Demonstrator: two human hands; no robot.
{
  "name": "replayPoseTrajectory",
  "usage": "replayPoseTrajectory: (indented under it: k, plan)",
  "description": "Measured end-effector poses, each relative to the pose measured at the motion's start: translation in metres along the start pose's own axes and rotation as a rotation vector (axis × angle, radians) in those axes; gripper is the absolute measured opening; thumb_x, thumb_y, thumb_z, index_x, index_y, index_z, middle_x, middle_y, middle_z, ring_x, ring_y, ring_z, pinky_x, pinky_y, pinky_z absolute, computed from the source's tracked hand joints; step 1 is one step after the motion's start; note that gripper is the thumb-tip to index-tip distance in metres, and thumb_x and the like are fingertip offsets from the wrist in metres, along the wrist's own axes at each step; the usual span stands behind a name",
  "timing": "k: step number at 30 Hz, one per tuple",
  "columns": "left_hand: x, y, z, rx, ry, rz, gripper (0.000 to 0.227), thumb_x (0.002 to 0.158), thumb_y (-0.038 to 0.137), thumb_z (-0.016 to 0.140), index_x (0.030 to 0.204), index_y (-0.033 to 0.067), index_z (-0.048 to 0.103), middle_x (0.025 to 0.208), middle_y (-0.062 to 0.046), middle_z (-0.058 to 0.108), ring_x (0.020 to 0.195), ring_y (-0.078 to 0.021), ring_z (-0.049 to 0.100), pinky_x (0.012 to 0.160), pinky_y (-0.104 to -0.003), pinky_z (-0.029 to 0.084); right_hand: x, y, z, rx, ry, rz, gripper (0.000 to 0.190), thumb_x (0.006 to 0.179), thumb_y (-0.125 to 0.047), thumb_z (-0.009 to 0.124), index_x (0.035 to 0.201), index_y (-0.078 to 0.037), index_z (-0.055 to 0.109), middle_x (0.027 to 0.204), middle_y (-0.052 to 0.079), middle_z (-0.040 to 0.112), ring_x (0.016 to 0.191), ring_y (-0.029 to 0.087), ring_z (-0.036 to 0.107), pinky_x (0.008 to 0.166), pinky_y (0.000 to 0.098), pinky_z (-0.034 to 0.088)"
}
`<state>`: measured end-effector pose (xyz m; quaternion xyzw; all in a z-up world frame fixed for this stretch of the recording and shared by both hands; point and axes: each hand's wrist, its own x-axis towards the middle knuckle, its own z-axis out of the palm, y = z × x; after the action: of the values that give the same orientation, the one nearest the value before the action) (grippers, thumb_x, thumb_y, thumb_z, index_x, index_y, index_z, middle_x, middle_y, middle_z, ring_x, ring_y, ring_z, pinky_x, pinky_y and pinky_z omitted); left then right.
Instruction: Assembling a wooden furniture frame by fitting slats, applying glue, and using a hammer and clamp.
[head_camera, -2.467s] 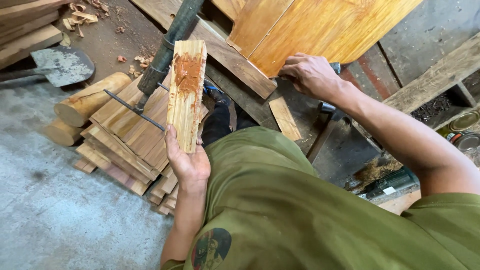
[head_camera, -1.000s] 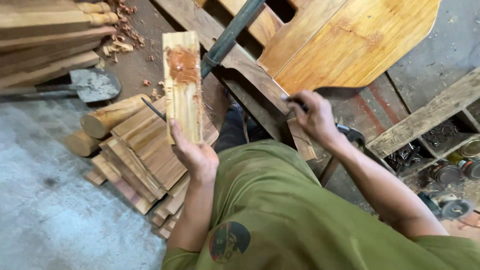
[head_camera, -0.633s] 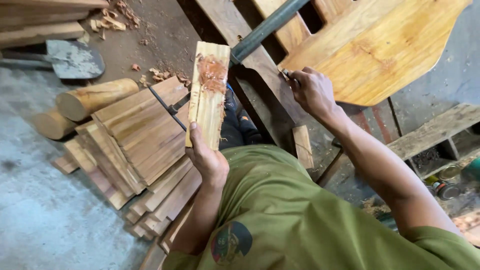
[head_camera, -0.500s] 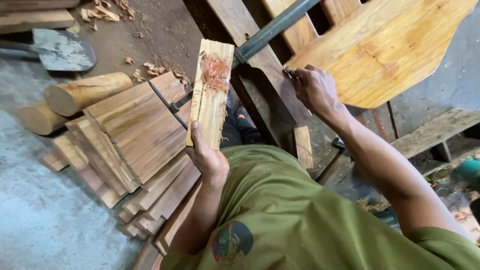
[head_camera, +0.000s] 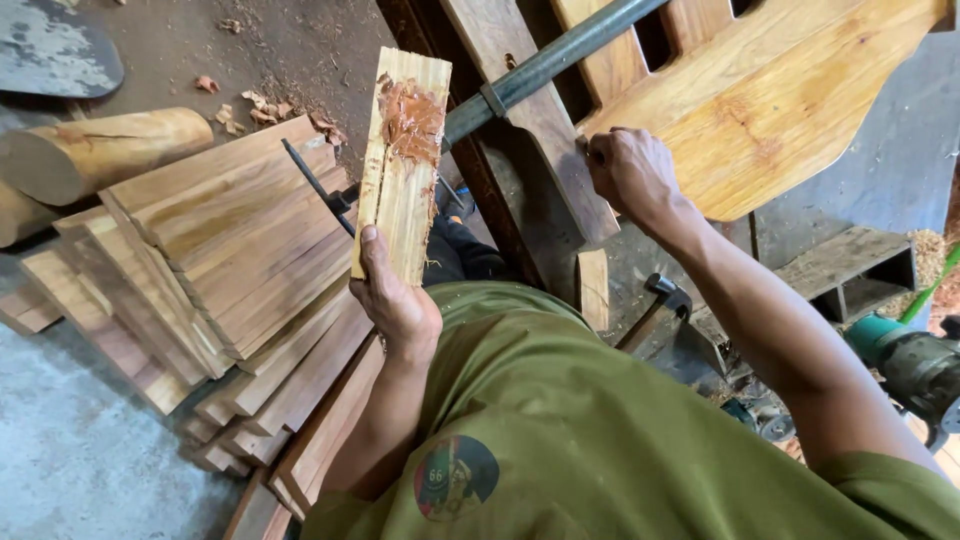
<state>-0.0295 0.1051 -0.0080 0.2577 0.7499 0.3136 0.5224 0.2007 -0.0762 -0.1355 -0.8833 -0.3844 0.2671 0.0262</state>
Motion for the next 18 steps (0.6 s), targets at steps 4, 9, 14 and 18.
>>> replayPoseTrajectory:
  k: [4, 9, 14, 18]
  plan:
    - [0.005, -0.005, -0.011, -0.022, -0.025, -0.024, 0.081, 0.084, 0.047, 0.082, 0.121, -0.0161, 0.048, 0.127, -0.038, 0.053, 0.13, -0.0425, 0.054, 0.116, -0.051, 0.037, -0.005, -0.013, -0.019, -0.014, -0.082, 0.021, 0.016, 0.086, -0.025, 0.063, 0.079, -0.012, 0.069, 0.073, 0.017, 0.064, 0.072, 0.048, 0.069, 0.061, 0.0566, 0.056]
    - [0.005, -0.002, -0.013, -0.005, -0.049, -0.028, 0.083, 0.083, 0.049, 0.082, 0.124, -0.0148, 0.047, 0.129, -0.037, 0.053, 0.133, -0.0411, 0.053, 0.117, -0.05, 0.036, -0.008, -0.001, -0.008, -0.036, -0.156, 0.078, 0.015, 0.083, -0.025, 0.065, 0.076, -0.012, 0.069, 0.068, 0.017, 0.064, 0.07, 0.047, 0.07, 0.06, 0.0539, 0.057]
    - [0.003, -0.009, -0.014, -0.109, -0.026, -0.008, 0.086, 0.08, 0.045, 0.085, 0.122, -0.0186, 0.045, 0.125, -0.041, 0.053, 0.128, -0.0455, 0.055, 0.113, -0.053, 0.039, -0.013, 0.014, 0.001, -0.09, -0.218, 0.114, 0.015, 0.082, -0.028, 0.067, 0.069, -0.019, 0.068, 0.065, 0.013, 0.066, 0.067, 0.044, 0.071, 0.058, 0.0501, 0.056]
    - [-0.003, -0.006, -0.02, -0.031, -0.062, -0.032, 0.087, 0.082, 0.05, 0.083, 0.123, -0.0174, 0.046, 0.126, -0.04, 0.054, 0.128, -0.0471, 0.055, 0.114, -0.055, 0.038, -0.029, 0.007, -0.014, -0.089, -0.256, 0.118, 0.011, 0.079, -0.027, 0.07, 0.071, -0.019, 0.071, 0.066, 0.012, 0.069, 0.067, 0.042, 0.072, 0.06, 0.0477, 0.056]
